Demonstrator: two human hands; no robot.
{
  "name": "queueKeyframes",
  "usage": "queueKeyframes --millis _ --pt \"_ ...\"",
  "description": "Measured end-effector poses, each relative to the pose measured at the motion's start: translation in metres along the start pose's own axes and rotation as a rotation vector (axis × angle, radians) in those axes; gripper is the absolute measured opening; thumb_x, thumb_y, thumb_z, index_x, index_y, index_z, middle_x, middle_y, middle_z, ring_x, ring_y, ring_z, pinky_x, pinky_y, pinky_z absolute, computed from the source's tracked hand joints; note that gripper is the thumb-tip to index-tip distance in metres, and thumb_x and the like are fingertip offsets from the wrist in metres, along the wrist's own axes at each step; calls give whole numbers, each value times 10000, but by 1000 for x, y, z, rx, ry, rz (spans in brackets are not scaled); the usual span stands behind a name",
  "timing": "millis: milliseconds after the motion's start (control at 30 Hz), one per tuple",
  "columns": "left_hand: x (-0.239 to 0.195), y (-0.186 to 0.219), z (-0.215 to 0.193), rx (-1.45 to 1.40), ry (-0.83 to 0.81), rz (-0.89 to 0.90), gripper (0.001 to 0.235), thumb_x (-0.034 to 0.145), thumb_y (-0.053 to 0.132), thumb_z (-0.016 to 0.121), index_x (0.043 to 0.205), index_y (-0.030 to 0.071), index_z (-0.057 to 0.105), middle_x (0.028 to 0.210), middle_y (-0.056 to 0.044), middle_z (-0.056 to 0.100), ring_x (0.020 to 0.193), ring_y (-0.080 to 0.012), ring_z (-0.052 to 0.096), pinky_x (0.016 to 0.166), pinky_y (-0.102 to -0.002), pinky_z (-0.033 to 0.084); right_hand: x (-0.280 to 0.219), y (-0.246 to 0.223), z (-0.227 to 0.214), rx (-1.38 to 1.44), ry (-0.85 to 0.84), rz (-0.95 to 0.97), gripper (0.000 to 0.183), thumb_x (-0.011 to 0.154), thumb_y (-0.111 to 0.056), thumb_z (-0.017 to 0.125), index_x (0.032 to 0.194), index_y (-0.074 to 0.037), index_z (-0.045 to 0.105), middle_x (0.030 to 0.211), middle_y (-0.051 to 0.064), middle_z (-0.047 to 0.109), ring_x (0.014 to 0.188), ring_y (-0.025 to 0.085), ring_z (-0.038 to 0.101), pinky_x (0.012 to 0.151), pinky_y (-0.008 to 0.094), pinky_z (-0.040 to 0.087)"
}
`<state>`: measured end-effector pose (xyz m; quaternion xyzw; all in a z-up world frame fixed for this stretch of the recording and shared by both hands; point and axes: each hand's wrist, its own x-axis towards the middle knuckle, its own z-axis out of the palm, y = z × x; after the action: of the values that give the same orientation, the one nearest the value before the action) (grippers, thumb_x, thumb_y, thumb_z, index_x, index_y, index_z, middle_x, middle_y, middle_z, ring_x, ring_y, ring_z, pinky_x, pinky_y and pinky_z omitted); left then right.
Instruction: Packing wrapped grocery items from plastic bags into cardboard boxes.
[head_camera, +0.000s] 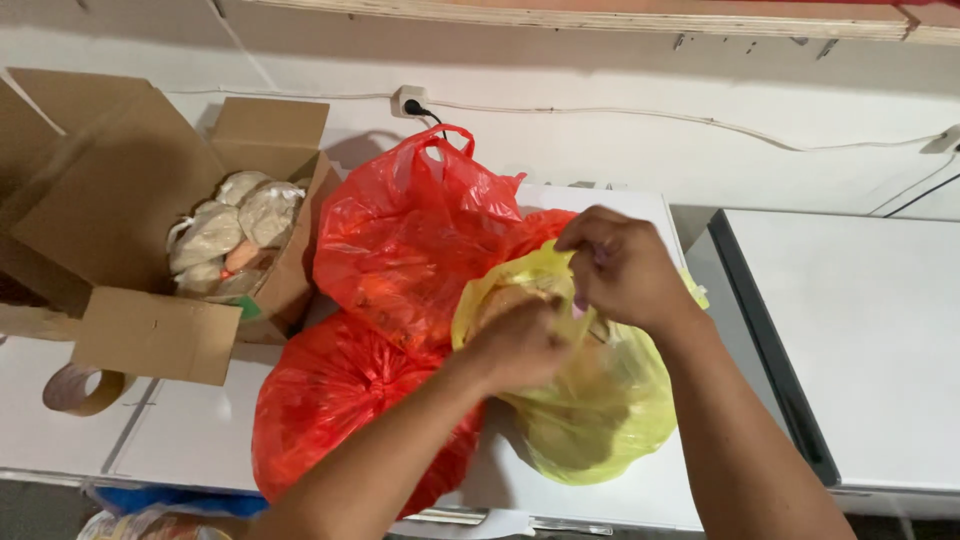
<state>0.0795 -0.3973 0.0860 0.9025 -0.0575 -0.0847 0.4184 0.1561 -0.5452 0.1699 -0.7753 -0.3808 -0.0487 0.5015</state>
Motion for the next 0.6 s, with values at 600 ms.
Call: queueKeyframes --millis 600 --pt "13 -58 32 97 380 -6 315 832 287 651 975 8 683 908 -228 732 906 -406 701 841 -497 542 -59 165 84 -352 -151 440 641 910 -602 666 922 24 801 1187 314 608 1060 423 663 897 476 521"
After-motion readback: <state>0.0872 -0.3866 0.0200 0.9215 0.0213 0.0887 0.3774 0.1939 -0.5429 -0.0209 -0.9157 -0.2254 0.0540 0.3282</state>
